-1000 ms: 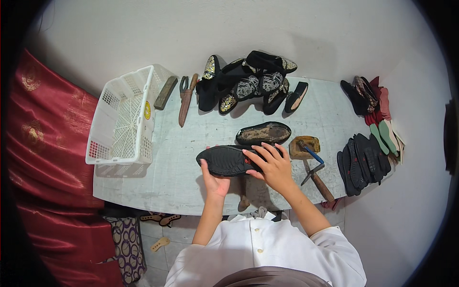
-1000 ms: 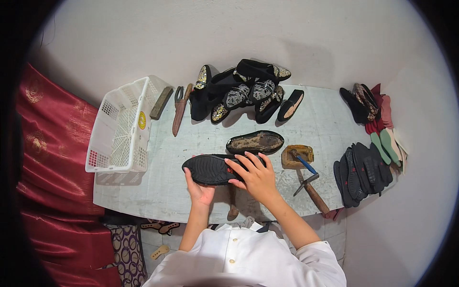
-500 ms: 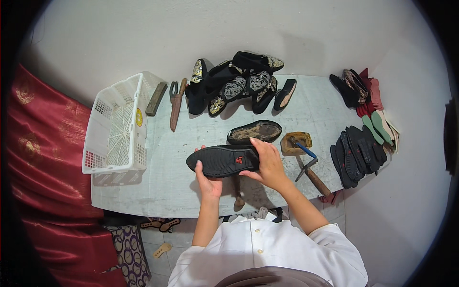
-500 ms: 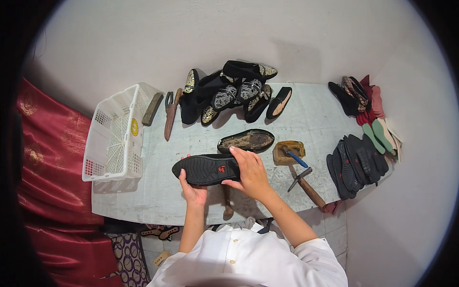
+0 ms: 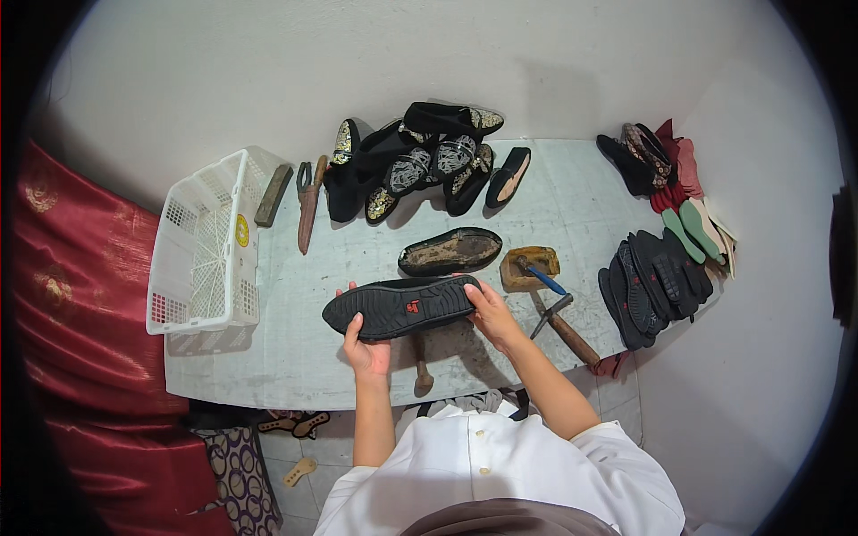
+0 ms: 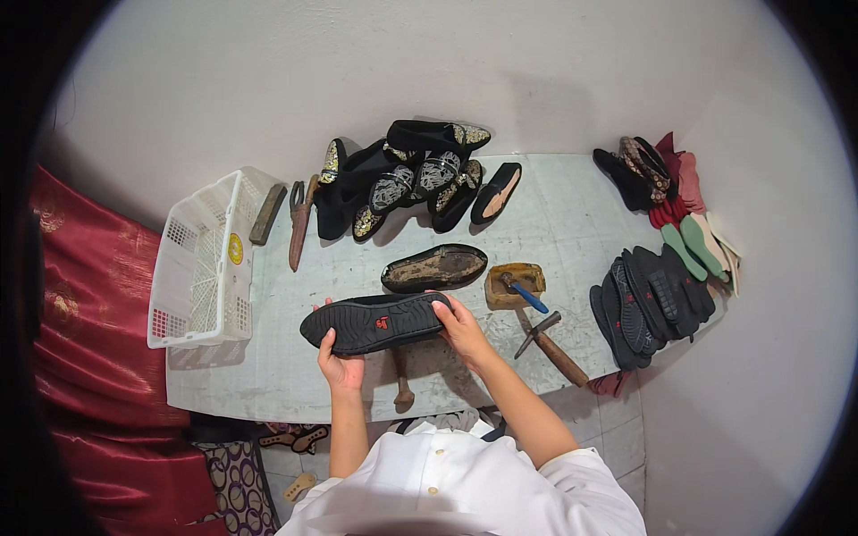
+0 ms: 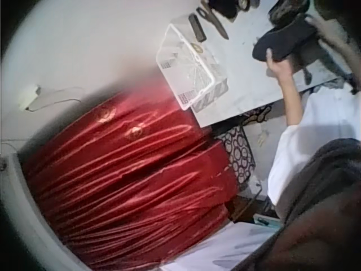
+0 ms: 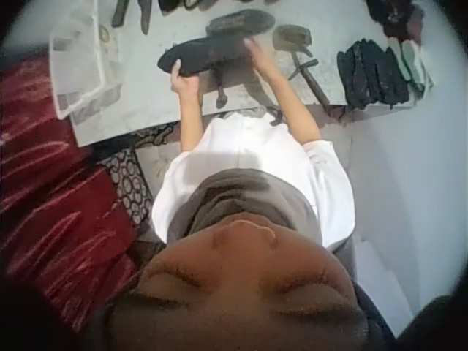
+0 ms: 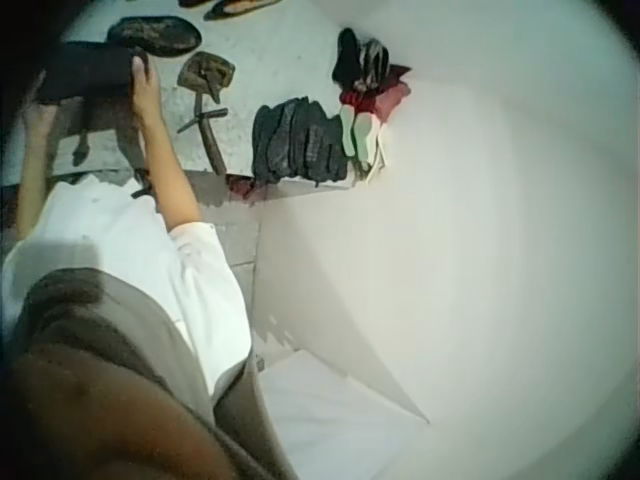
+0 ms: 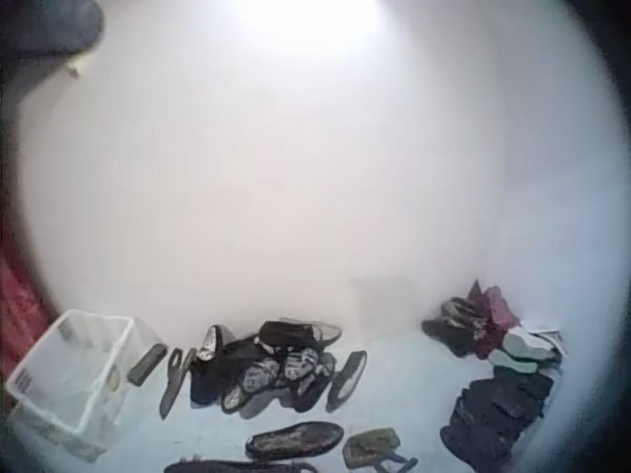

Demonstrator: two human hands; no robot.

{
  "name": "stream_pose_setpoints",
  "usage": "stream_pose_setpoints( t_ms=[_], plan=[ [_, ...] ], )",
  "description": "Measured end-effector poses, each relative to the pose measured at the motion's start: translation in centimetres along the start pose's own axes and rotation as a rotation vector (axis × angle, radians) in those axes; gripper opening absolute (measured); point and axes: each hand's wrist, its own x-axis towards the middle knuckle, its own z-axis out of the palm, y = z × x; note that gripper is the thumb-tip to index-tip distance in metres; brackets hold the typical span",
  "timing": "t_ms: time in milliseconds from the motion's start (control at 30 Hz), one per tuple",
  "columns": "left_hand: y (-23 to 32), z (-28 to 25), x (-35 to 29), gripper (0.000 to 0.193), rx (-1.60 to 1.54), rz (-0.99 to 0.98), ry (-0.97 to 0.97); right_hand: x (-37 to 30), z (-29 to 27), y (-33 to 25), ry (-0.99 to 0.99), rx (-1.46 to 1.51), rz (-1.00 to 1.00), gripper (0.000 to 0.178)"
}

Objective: The person holds and turns a shoe, picks up a detached rubber sole, and applies adhesive across the sole using a brush dipped into a container.

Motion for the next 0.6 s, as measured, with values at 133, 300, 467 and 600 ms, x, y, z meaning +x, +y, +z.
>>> stream_pose_setpoints(
  t_ms=[133,300,467,600],
  plan=[
    [-0.4,-0.9,0.1,0.068,-0.006,0.011,-0.024,0.5,0.1,0.1,-0.012,0.041,0.018,0.037],
    [-0.8,-1.9,0.1,0.055,0.013,0.013,0.005,0.2,0.4,-0.9,0.009,-0.035,0.057,0.036],
    [-1.3,-4.0,0.8,0.044,0.029,-0.023,0.073,1.4,-1.5,-1.5,0.071,-0.626,-0.196,0.039],
    [-0.9,-3.9,0.6,0.042,0.046,-0.013,0.075,-1.1,3.2,-4.1,0.066,-1.405,-0.831,0.048]
  ],
)
